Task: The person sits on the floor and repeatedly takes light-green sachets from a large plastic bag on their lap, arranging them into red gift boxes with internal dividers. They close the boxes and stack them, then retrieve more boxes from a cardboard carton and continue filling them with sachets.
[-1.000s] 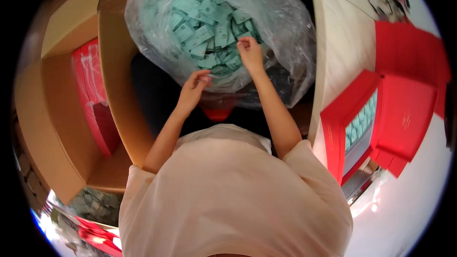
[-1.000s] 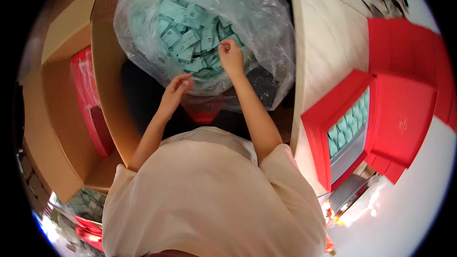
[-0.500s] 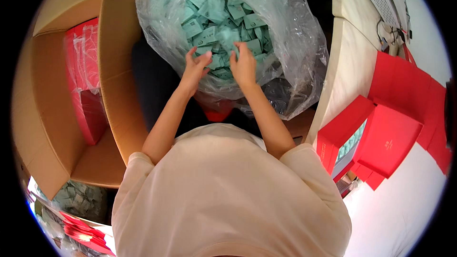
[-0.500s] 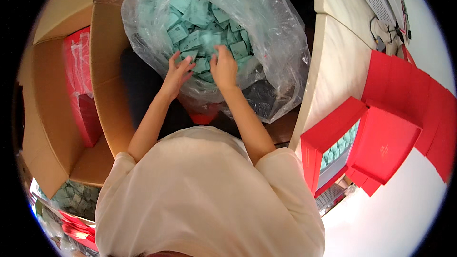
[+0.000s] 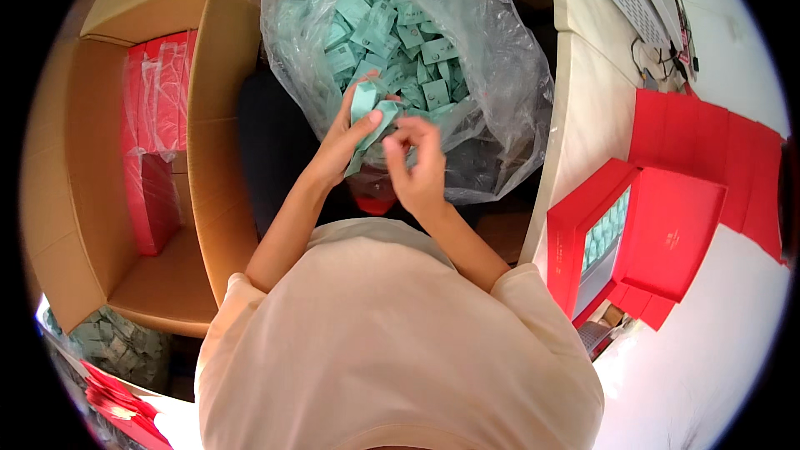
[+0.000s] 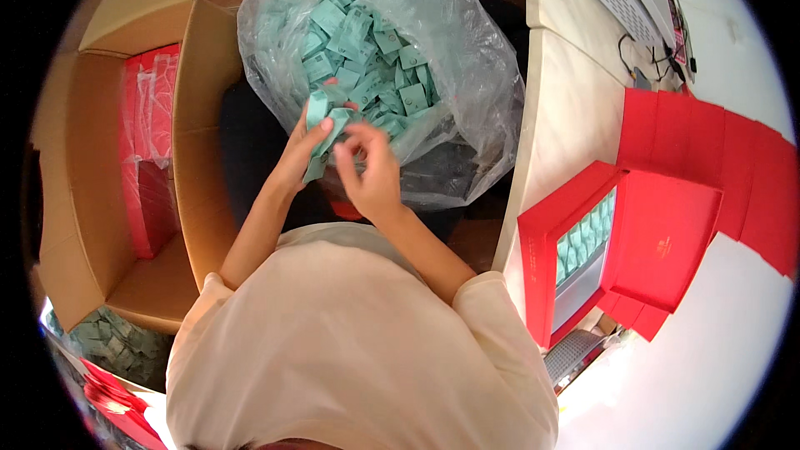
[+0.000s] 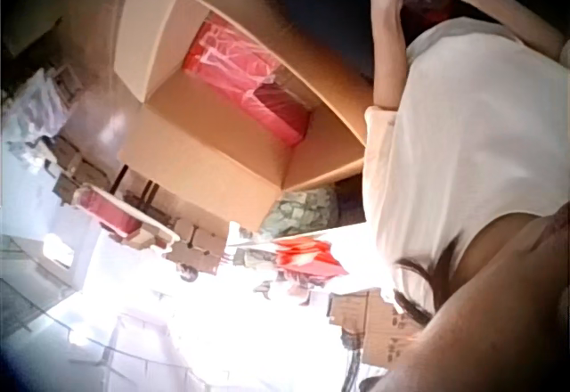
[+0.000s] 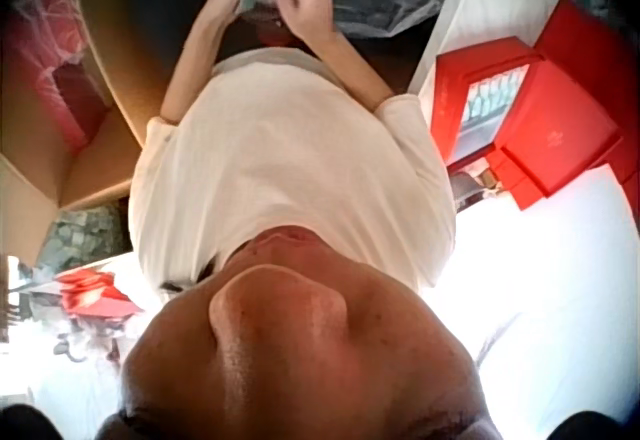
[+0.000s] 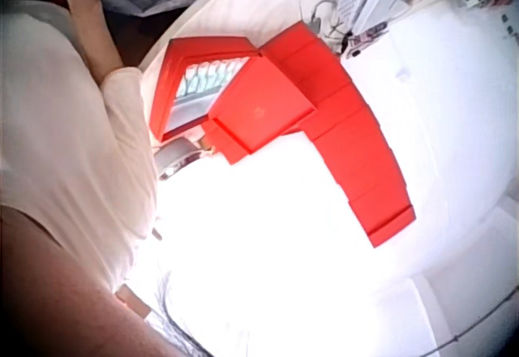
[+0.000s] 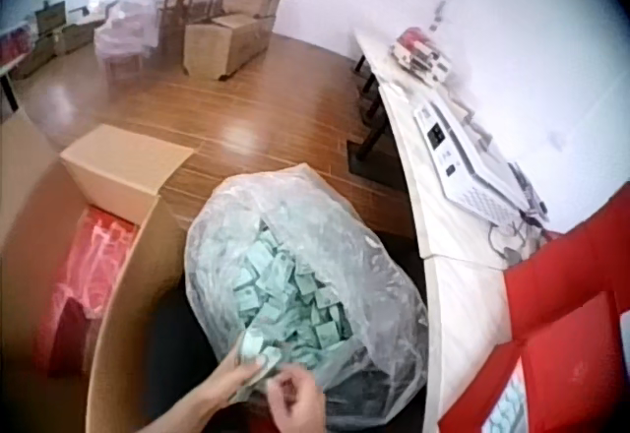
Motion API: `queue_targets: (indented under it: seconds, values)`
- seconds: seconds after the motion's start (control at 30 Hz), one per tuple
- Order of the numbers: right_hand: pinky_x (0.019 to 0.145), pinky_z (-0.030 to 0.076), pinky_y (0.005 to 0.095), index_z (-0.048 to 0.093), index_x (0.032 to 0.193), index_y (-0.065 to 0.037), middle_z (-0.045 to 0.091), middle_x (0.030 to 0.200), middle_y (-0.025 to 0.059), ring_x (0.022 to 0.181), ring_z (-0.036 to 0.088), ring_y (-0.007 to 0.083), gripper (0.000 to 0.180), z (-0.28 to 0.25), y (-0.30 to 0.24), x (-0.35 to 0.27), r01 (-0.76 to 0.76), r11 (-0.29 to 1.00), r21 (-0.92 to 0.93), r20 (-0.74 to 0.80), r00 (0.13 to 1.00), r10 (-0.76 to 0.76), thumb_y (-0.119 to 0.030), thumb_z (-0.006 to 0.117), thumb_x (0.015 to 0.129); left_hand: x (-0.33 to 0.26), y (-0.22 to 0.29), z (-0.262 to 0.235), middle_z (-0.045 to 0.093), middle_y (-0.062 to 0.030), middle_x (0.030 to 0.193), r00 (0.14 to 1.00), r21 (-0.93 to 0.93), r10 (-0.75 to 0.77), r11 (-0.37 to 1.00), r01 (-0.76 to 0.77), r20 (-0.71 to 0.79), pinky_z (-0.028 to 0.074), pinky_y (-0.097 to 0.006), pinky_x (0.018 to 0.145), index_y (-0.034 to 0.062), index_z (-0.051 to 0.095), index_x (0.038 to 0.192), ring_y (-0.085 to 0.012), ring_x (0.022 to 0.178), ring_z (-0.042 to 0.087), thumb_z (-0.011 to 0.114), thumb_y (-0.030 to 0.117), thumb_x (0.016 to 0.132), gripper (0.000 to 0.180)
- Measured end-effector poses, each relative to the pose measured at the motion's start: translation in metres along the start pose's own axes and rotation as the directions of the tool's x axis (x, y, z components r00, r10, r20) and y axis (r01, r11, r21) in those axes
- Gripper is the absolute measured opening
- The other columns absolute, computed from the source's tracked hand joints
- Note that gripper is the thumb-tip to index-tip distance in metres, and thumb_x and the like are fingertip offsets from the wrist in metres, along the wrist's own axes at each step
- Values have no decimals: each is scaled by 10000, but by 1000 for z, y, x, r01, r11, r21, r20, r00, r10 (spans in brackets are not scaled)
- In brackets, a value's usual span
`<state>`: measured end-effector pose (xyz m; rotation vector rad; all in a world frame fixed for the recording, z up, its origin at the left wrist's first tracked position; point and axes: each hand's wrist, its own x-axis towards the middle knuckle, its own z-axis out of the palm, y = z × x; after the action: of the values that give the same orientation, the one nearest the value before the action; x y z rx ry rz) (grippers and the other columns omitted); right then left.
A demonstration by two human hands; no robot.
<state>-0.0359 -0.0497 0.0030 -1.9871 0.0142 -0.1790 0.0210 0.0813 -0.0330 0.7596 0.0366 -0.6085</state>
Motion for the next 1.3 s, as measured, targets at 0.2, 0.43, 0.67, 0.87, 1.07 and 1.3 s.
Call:
queue_targets:
  seconds: [0.2,0.43,0.67,0.87,1.07,1.3]
  values:
    - [480,418,208,372,1309,-3,558,946,97,695,550,108,663,-33,-25,12,-576,784,231,182,818,546,-370,675,847,-11,-9,24,399,-103,1359,922,722,347,592,-358,173,382,-381,1007,126,154,1489,-239,1217,466,695,97,773,898]
    - [499,469,235,438,1272,7,582,960,74,753,600,114,572,-75,-21,-22,-612,711,346,174,786,593,-316,669,861,-15,-9,52,421,-51,1172,974,139,-48,990,17,221,347,-382,1010,214,86,1507,-220,1148,436,661,167,817,900]
    - [795,499,275,518,1150,-6,607,1080,60,952,585,117,336,-115,-14,-63,-283,793,540,-178,882,436,8,616,829,-12,-14,78,478,-69,1200,989,119,-137,983,143,-57,436,-352,872,174,187,1451,-224,1092,502,616,335,905,713]
    - [966,442,427,627,943,-58,533,1252,185,1210,495,375,348,-123,-62,-79,215,952,-218,-282,920,-273,157,564,676,-9,-38,87,497,-73,1206,970,348,-241,909,228,-7,465,-312,789,180,271,1399,-189,1041,525,548,411,938,585]
    - [891,485,393,643,917,-75,563,1221,127,1128,553,318,238,-137,-51,-91,265,729,-631,-91,908,-409,-17,616,688,-16,-22,162,480,-82,1238,966,112,-257,961,253,29,419,-336,917,105,346,1342,-186,1103,484,431,415,988,478]
    - [835,486,372,522,1196,-22,565,1183,193,1017,580,348,472,-188,-96,-110,5,983,-183,-454,887,-89,-113,695,766,-32,-42,232,444,-100,1232,975,382,202,897,-221,89,366,-308,958,93,294,1317,-168,1107,443,496,307,978,448]
